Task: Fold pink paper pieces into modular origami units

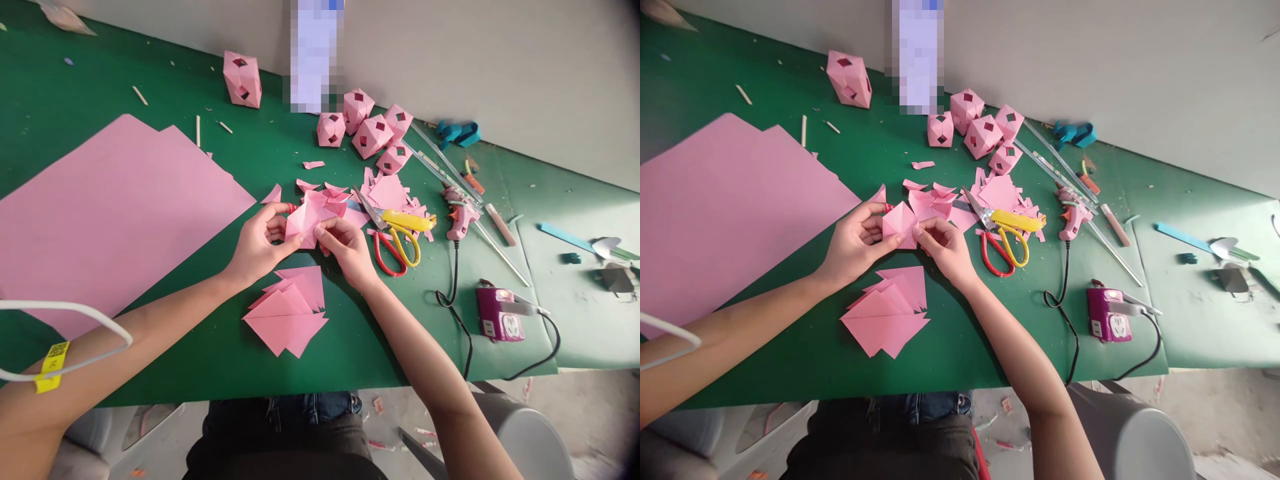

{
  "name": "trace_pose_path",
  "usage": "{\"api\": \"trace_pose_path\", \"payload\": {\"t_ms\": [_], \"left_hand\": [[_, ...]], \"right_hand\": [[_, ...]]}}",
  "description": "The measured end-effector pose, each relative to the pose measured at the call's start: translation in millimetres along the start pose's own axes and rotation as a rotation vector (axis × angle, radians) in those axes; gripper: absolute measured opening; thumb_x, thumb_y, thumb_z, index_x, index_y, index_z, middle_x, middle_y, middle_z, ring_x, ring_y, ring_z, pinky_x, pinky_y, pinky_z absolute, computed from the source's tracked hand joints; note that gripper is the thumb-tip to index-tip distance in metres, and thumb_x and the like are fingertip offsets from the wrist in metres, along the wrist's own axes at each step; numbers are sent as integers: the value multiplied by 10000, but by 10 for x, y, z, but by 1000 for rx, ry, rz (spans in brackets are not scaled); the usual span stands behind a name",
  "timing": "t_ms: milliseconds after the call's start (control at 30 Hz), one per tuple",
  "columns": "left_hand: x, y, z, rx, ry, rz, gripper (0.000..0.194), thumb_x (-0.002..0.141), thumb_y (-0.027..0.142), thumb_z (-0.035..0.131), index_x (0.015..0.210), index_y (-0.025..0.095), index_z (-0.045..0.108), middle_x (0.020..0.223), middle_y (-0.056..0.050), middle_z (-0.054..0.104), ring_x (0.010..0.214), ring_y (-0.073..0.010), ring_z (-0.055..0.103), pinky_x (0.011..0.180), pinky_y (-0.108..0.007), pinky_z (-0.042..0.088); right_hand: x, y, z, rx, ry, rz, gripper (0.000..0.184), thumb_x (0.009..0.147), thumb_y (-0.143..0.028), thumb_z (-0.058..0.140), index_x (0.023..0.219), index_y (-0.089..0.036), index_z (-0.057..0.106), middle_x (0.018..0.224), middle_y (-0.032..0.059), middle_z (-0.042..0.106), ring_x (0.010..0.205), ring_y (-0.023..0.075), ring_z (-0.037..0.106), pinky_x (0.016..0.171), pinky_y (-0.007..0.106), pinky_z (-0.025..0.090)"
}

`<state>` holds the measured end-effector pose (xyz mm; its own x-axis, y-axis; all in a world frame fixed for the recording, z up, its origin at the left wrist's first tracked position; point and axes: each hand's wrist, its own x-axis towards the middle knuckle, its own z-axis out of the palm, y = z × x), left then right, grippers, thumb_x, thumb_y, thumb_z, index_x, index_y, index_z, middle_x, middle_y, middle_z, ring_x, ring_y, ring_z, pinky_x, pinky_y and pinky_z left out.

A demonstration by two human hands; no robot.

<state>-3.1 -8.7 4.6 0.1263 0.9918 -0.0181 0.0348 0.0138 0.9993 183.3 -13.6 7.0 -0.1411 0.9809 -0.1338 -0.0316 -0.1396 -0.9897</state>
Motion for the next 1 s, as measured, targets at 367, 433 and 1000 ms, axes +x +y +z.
{"api": "trace_pose_path", "payload": {"t_ms": [367,433,1000], "left_hand": [[-15,28,-2,41,-21,-7,478,729,288,839,1145,192,624,827,3,704,794,-172,712,784,-308,602],[-10,27,-2,42,-21,-3,477,724,292,842,1139,196,626,811,8,696,782,-171,711,765,-304,607],[40,16,-8,-134,-11,-77,626,665,242,835,1227,248,558,763,33,657,691,-168,696,678,-320,627]], "right_hand": [[8,46,17,6,45,-35,445,790,-621,823,816,-197,693,647,-38,557,568,101,451,544,265,364],[9,46,11,-5,40,-31,464,784,-640,819,798,-198,679,640,-38,549,564,102,449,540,266,361],[25,8,-10,-227,-114,-34,538,838,-728,714,757,-210,593,595,-45,523,528,103,454,505,258,334]]}}
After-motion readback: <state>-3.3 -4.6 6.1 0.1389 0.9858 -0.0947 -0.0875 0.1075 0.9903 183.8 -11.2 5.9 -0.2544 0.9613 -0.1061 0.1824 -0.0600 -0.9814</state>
